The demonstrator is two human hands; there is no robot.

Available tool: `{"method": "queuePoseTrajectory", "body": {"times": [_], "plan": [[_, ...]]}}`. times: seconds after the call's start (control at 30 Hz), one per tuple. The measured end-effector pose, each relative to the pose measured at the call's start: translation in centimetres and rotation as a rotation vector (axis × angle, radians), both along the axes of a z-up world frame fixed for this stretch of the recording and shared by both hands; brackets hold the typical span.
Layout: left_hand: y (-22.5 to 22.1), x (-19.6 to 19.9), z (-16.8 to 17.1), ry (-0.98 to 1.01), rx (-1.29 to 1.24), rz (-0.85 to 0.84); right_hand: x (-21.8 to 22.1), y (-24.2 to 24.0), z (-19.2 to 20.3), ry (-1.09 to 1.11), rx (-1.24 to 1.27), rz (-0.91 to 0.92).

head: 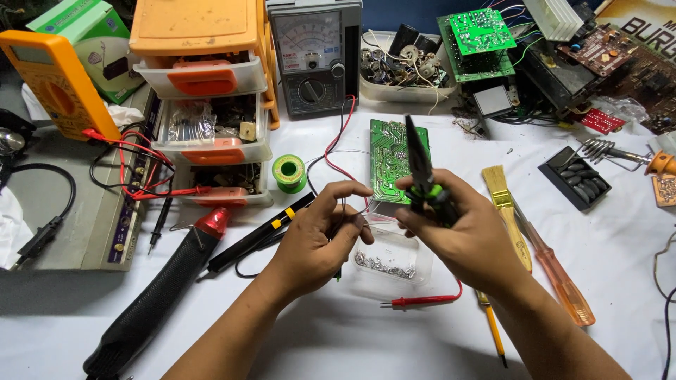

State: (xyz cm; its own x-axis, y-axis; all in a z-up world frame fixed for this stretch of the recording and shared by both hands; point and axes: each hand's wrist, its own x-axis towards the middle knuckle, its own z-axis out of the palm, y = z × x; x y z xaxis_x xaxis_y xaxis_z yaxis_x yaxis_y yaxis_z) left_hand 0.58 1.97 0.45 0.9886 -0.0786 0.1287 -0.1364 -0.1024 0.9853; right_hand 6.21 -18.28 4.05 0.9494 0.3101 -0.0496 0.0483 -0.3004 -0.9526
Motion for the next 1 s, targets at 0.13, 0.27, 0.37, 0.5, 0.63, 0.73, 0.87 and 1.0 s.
{"method": "queuePoseTrajectory", "body": {"times": [0.13,0.27,0.37,0.5,0.63,0.73,0.87,1.0], "plan": [[0.1,0.0,-0.5,-0.031,0.034,-0.04,0.7,1.2,-0.2,0.103,0.099,-0.016],[0.2,0.0,-1.3,-0.118,0.007,-0.102,0.9,1.6,-0.1,0.081,0.107,0.007],[0.0,0.1,-1.4,-0.171,0.03,-0.07,0.8,1.5,-0.4,0.069,0.149,0.007],[0.0,0.1,-1.0,-0.249,0.144,-0.001,0.3,1.6,-0.3,-0.059,0.121,0.024],[-0.1,0.2,-1.6,-0.298,0.222,0.038,0.2,1.7,-1.1,-0.14,0.054,-0.007],[-0.2,0.2,-1.6,-0.308,0.243,0.103,0.0,1.9,-1.2,-0.169,0.032,-0.031],[-0.2,0.3,-1.4,-0.37,0.342,0.146,-0.1,2.1,-1.2,-0.22,0.003,-0.063],[-0.3,0.4,-1.0,-0.53,0.374,0.15,-0.1,1.9,-1.3,-0.211,0.004,-0.067]]}}
